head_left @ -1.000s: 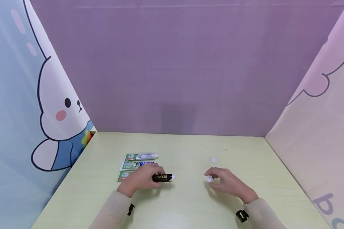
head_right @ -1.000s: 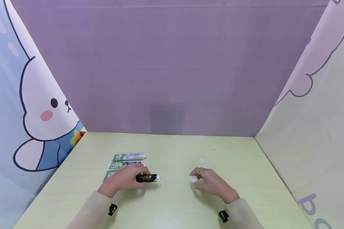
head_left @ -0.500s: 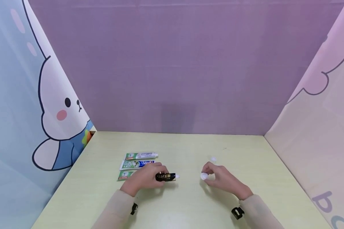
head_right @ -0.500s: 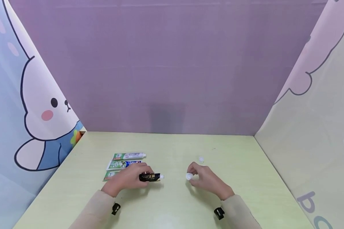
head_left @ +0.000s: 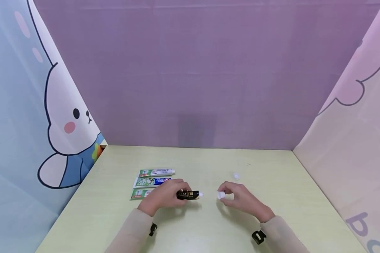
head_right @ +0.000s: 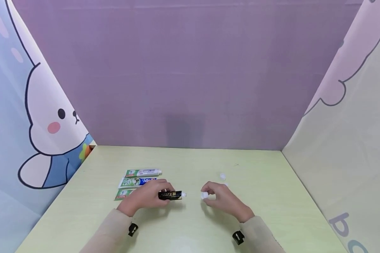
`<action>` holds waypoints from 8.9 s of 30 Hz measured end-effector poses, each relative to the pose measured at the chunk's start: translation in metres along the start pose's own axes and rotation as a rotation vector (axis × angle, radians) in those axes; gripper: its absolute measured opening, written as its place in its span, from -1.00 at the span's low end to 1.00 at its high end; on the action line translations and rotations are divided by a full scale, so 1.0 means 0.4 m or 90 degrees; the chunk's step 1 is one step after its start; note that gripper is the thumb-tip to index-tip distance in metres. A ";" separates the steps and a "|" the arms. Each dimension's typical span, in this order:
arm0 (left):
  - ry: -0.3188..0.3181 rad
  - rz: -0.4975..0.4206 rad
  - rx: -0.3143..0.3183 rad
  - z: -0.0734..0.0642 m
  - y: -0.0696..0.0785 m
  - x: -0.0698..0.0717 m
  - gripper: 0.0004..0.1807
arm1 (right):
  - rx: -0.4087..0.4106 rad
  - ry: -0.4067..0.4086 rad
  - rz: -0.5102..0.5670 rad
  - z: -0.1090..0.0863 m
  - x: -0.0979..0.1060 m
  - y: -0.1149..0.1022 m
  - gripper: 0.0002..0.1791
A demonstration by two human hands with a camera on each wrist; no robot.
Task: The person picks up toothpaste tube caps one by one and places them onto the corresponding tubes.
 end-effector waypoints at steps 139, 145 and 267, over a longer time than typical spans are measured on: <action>0.011 -0.055 -0.025 0.054 0.025 -0.002 -0.71 | -0.035 0.036 0.130 0.038 -0.054 -0.051 -0.74; 0.017 -0.058 -0.027 0.051 0.028 0.003 -0.71 | -0.049 0.026 0.132 0.040 -0.060 -0.045 -0.79; 0.012 -0.048 -0.059 0.065 0.053 0.002 -0.70 | -0.056 0.028 0.099 0.033 -0.038 -0.047 -0.56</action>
Point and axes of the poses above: each hand's wrist, its own z-axis towards the middle knuckle, its own x-axis out of the back of the hand, y = z × x, the point moved 9 cm from there along z, towards the middle knuckle, and after that the axes turned 12 degrees about -z, right-handed, at the moved point
